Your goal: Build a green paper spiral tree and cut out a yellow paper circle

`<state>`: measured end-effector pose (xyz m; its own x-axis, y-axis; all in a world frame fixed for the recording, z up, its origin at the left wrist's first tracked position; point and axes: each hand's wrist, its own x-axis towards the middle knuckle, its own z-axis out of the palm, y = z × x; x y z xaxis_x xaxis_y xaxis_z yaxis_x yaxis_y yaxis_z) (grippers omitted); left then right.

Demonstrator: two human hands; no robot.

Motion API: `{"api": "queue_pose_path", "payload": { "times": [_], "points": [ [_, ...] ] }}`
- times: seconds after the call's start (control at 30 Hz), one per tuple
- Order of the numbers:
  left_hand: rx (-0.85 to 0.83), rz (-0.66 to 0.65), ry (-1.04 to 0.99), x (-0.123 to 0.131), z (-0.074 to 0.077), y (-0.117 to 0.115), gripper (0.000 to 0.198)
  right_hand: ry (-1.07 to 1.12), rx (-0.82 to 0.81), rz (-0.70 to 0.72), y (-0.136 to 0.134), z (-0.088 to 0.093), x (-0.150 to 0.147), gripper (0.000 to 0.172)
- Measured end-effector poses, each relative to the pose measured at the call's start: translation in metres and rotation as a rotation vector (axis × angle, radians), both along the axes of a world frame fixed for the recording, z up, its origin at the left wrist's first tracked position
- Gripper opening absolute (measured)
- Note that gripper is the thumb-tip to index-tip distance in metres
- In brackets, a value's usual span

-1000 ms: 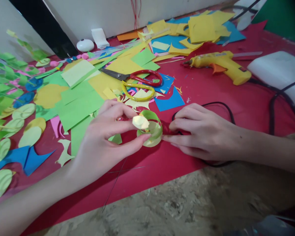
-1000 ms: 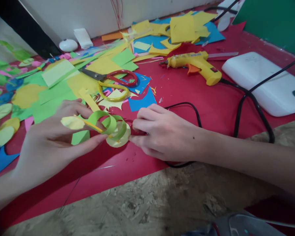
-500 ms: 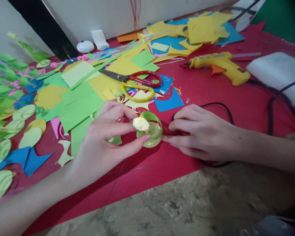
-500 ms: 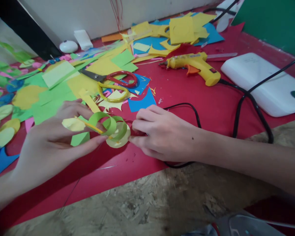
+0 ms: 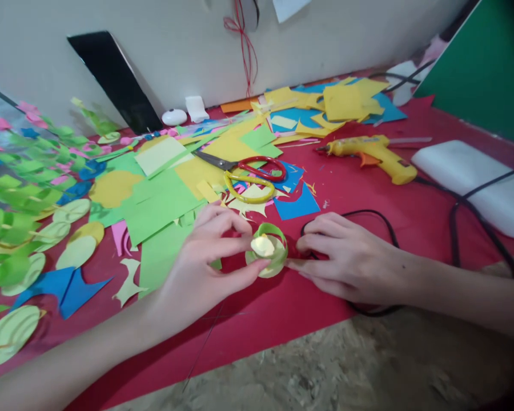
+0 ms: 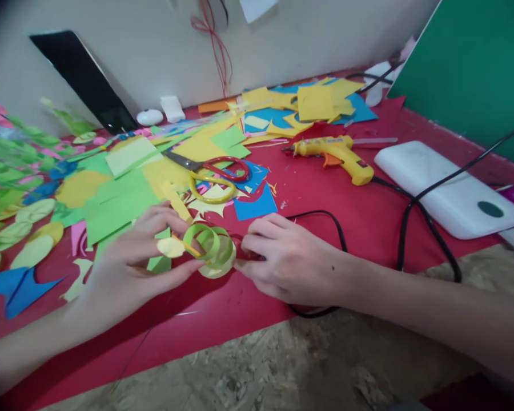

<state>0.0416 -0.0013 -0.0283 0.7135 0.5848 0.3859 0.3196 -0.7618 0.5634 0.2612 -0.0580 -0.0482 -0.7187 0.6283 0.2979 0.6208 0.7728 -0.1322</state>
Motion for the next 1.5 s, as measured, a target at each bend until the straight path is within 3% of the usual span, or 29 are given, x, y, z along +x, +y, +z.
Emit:
{"api": "queue_pose_path", "payload": {
  "times": [0.23, 0.5, 0.63, 1.1, 1.5],
  "points": [
    [-0.063, 0.029, -0.005, 0.0, -0.003, -0.001, 0.004, 0.052, 0.003, 0.014, -0.001, 0.003, -0.001, 0.024],
    [-0.089, 0.02, -0.072, 0.001, -0.004, -0.001, 0.006, 0.179, 0.154, 0.049, -0.007, 0.009, -0.001, 0.012],
    [-0.089, 0.023, -0.097, 0.0, -0.005, -0.001, 0.005, 0.164, 0.161, 0.012, -0.007, 0.009, -0.005, 0.018],
    [-0.139, 0.027, -0.125, -0.004, -0.011, -0.002, 0.004, 0.035, -0.122, -0.09, -0.004, 0.006, -0.01, 0.023],
    [-0.159, 0.037, -0.125, -0.005, -0.012, -0.002, 0.006, -0.004, -0.1, -0.113, -0.001, 0.006, -0.009, 0.018]
  ]
}}
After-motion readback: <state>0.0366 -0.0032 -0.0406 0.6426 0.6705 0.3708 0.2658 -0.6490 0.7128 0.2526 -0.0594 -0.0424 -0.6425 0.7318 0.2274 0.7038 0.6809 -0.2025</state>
